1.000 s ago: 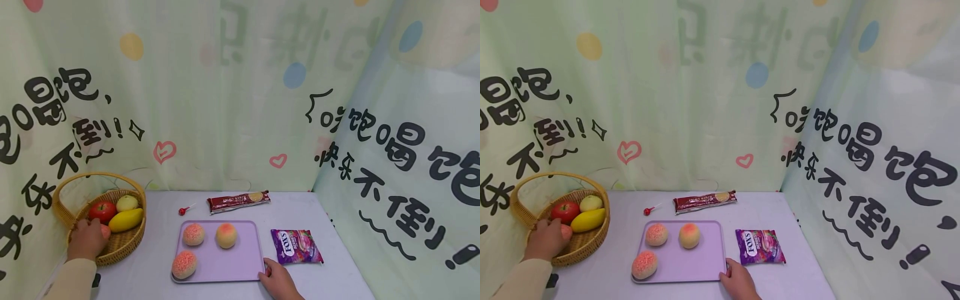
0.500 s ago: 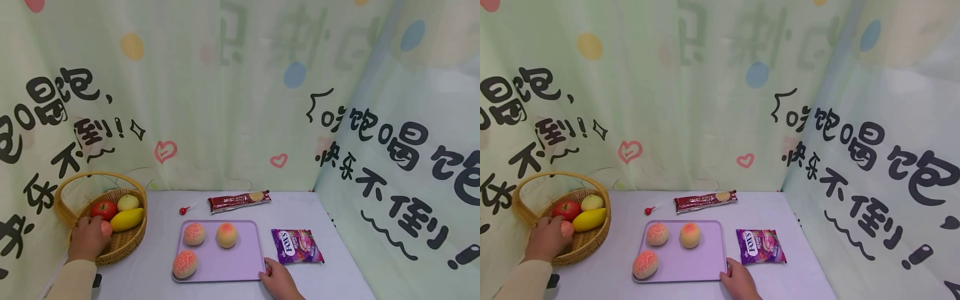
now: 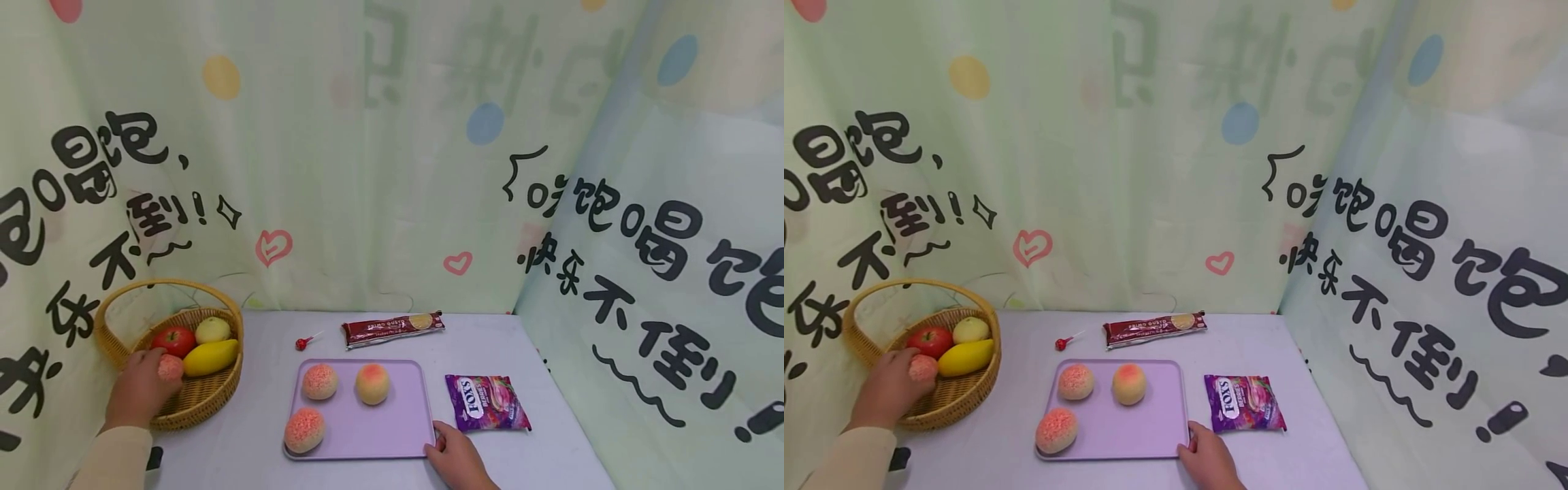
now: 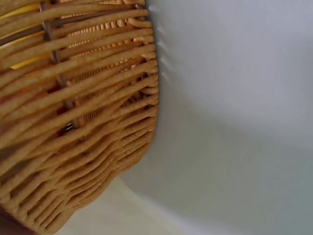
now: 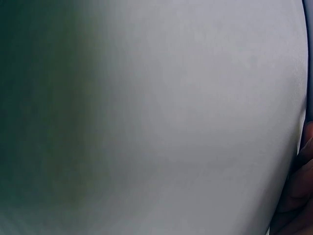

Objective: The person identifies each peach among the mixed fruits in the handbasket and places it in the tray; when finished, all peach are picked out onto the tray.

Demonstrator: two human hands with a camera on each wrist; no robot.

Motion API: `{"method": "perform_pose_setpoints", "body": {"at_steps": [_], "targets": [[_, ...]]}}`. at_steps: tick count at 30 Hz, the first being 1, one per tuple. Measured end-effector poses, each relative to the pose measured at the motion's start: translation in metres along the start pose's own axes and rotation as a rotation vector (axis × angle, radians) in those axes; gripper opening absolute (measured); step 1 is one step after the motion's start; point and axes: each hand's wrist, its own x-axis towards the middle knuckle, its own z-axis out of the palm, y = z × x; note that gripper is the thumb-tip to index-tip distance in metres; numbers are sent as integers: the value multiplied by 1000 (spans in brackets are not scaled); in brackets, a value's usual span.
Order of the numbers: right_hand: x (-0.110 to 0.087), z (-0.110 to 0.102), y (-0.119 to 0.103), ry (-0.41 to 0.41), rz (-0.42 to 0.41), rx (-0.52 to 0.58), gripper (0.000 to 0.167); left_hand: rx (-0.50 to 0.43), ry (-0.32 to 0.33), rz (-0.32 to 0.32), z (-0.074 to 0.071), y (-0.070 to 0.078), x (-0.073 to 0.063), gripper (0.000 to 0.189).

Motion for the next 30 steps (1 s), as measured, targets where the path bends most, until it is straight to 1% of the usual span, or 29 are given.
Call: {"method": "perform_pose_setpoints", "body": {"at_steps": [7, 14, 20, 23, 28, 30], "targets": [[0, -1, -2, -14, 14, 7, 58, -21, 29, 35, -2, 10, -4, 69], [0, -2, -3, -16, 23, -1, 58, -79, 20, 14, -5, 17, -6, 72], [0, -1, -2, -10, 20, -11, 57, -84, 48, 60, -4, 19, -8, 76], [0, 0, -1, -6, 16, -12, 57, -83, 56, 81, -6, 21, -7, 76], [-1, -1, -3, 2, 1, -14, 57, -71, 45, 90, -9, 25, -6, 80], [-2, -2, -3, 5, -10, -14, 57, -69, 23, 93, -11, 26, -5, 83]]}}
